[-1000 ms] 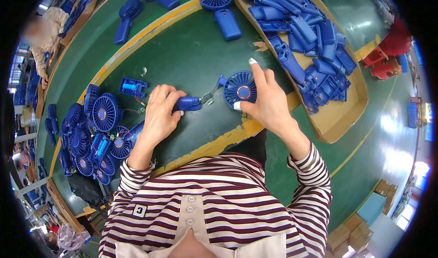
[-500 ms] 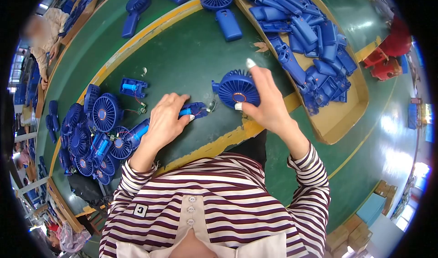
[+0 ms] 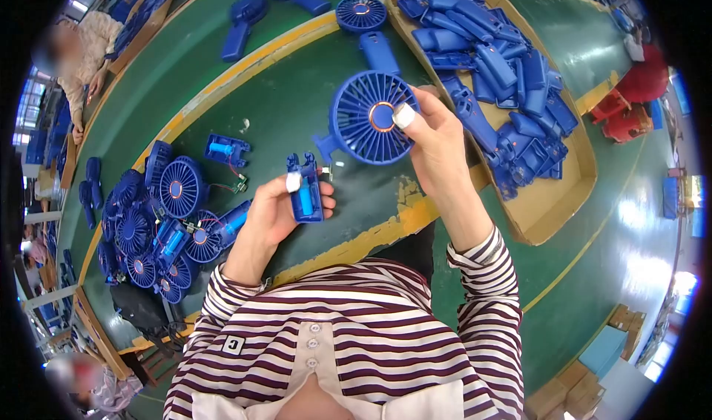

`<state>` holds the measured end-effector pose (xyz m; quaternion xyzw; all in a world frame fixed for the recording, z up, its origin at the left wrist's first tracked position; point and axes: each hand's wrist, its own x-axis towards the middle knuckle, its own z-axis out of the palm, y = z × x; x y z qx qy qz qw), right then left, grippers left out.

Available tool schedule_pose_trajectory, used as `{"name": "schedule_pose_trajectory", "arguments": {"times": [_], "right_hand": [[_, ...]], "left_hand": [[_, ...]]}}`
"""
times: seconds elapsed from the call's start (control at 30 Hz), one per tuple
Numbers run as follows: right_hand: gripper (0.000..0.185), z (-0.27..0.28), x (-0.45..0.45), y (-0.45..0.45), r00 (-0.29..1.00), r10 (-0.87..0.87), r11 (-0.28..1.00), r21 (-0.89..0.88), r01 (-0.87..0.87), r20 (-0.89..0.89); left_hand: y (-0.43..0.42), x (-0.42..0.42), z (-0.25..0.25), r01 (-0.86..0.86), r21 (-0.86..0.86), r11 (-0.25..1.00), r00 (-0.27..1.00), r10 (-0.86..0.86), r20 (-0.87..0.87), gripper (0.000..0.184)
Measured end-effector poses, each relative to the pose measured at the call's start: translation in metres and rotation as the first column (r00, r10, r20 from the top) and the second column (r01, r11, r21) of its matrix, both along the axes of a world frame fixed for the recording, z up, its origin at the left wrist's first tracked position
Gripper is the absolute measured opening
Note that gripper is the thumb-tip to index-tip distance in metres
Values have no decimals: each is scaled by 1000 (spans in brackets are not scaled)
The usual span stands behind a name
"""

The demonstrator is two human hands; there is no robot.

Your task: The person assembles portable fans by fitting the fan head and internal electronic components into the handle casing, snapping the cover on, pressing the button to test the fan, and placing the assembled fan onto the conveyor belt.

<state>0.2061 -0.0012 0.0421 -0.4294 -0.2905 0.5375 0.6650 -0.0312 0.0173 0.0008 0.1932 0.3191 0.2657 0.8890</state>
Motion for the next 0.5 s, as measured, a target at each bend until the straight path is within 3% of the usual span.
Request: {"name": "schedule_pose_trajectory", "arguments": {"times": [0.03, 0.17, 0.4, 0.5], "right_hand": [[42, 5, -6, -2, 1000, 27, 999, -27, -27, -14], [35, 9, -21, -9, 984, 166, 981, -107, -159, 62], [27, -4, -38, 26, 969, 81, 989, -140, -49, 233], [26, -24, -48, 40, 925, 128, 991, -83, -105, 357]], "left_hand": [[0, 0, 1, -27, -35, 999, 999, 27, 18, 38], [3, 9, 1, -191, 2, 982, 937, 183, -299, 27], [-14, 22, 14, 25, 197, 980, 916, 56, -398, 26], [-16, 24, 10, 151, 283, 947, 930, -39, -366, 27]]}}
